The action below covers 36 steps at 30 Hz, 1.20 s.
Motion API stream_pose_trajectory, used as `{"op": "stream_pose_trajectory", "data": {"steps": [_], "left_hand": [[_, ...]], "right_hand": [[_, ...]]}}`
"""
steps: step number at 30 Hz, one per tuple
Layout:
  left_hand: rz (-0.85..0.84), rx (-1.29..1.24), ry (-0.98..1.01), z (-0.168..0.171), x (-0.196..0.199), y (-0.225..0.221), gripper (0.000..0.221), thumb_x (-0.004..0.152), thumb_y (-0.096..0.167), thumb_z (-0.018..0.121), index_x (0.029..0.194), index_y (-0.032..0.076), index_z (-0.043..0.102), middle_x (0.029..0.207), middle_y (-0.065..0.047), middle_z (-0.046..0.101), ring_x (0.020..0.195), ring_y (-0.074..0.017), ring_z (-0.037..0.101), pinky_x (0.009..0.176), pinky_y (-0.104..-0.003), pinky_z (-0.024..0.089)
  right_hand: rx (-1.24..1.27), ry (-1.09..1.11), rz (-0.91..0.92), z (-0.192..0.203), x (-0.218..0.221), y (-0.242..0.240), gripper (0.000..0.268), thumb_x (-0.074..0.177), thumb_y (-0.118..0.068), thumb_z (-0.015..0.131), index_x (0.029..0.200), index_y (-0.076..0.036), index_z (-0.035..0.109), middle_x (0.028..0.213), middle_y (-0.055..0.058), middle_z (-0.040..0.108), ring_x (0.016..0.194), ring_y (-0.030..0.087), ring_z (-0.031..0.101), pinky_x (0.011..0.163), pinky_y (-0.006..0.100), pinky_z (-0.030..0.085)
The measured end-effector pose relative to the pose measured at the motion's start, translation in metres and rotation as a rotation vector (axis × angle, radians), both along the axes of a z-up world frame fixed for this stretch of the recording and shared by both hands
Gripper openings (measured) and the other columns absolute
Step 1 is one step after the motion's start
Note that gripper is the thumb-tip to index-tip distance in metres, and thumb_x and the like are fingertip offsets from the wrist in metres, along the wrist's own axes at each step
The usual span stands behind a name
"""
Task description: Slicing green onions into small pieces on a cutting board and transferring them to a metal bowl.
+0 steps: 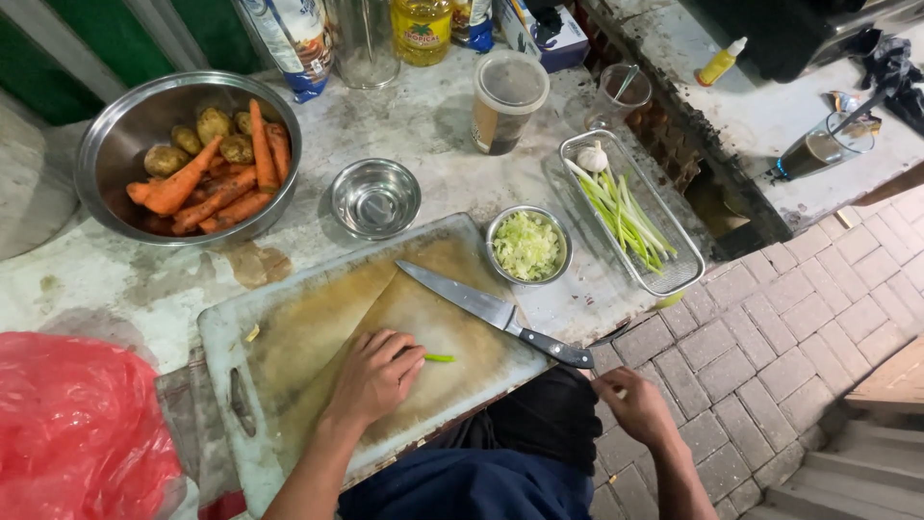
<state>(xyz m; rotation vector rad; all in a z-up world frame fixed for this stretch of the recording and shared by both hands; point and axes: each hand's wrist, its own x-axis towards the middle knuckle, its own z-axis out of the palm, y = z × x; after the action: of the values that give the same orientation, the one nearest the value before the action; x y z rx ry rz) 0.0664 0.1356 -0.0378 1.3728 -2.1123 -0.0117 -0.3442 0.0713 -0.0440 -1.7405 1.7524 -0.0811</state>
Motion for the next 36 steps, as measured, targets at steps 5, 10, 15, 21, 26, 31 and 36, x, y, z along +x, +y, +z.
{"op": "stream_pose_trajectory", "data": {"steps": [5,10,15,21,26,31,36], "left_hand": [[-0.031,0.025,-0.022,0.002,-0.018,-0.002,0.008,0.086,0.012,0.069,0.093,0.014,0.070,0.090,0.000,0.063,0.080,-0.0210,0.056,0.062,-0.036,0.040],[-0.062,-0.007,-0.033,0.003,-0.032,-0.010,0.012,0.085,0.012,0.071,0.096,0.014,0.068,0.094,-0.002,0.060,0.086,-0.0222,0.054,0.065,-0.036,0.040],[-0.037,0.166,0.005,-0.015,-0.035,-0.006,0.014,0.097,0.021,0.055,0.099,0.016,0.068,0.091,-0.004,0.059,0.089,-0.0262,0.062,0.074,-0.042,0.053],[0.010,0.156,0.042,-0.012,-0.039,-0.009,0.012,0.095,0.020,0.057,0.096,0.012,0.065,0.089,-0.006,0.059,0.087,-0.0281,0.062,0.072,-0.042,0.053],[0.082,0.166,0.050,-0.022,-0.037,-0.011,0.010,0.095,0.019,0.059,0.099,0.012,0.065,0.088,-0.005,0.056,0.085,-0.0261,0.061,0.073,-0.039,0.052],[0.076,0.074,0.112,-0.016,-0.038,-0.012,0.012,0.098,0.018,0.056,0.101,0.014,0.067,0.083,-0.005,0.053,0.076,-0.0273,0.059,0.065,-0.039,0.051],[0.048,-0.014,0.032,-0.007,-0.038,-0.016,0.018,0.099,0.014,0.052,0.102,0.018,0.069,0.087,-0.004,0.054,0.077,-0.0240,0.058,0.064,-0.034,0.049]], "right_hand": [[-0.567,-0.226,-0.147,0.038,0.018,0.017,0.018,0.091,-0.019,0.061,0.093,-0.002,0.069,0.093,0.012,0.069,0.084,0.023,0.063,0.074,0.036,0.051],[-0.752,-0.258,0.356,0.061,0.085,0.007,0.035,0.091,-0.025,0.065,0.118,-0.003,0.062,0.118,0.015,0.058,0.112,0.030,0.059,0.097,0.041,0.048],[-0.631,-0.009,0.591,0.036,0.109,-0.017,0.055,0.086,-0.027,0.066,0.139,-0.018,0.050,0.117,0.008,0.059,0.109,0.031,0.061,0.085,0.042,0.050],[-0.706,0.000,0.658,0.032,0.120,-0.028,0.041,0.091,-0.018,0.060,0.132,-0.016,0.057,0.105,0.009,0.059,0.095,0.031,0.064,0.079,0.039,0.054],[-0.542,-0.052,0.604,0.051,0.121,-0.011,0.046,0.094,-0.012,0.048,0.140,-0.020,0.052,0.102,0.010,0.058,0.079,0.037,0.063,0.067,0.049,0.053],[-0.304,-0.118,0.491,0.059,0.104,0.022,0.054,0.094,-0.016,0.045,0.148,-0.020,0.041,0.100,0.014,0.057,0.081,0.046,0.062,0.060,0.058,0.052],[-0.301,-0.044,0.497,0.051,0.081,0.055,0.059,0.092,-0.018,0.050,0.149,-0.024,0.043,0.093,0.013,0.059,0.066,0.051,0.059,0.049,0.060,0.048]]}}
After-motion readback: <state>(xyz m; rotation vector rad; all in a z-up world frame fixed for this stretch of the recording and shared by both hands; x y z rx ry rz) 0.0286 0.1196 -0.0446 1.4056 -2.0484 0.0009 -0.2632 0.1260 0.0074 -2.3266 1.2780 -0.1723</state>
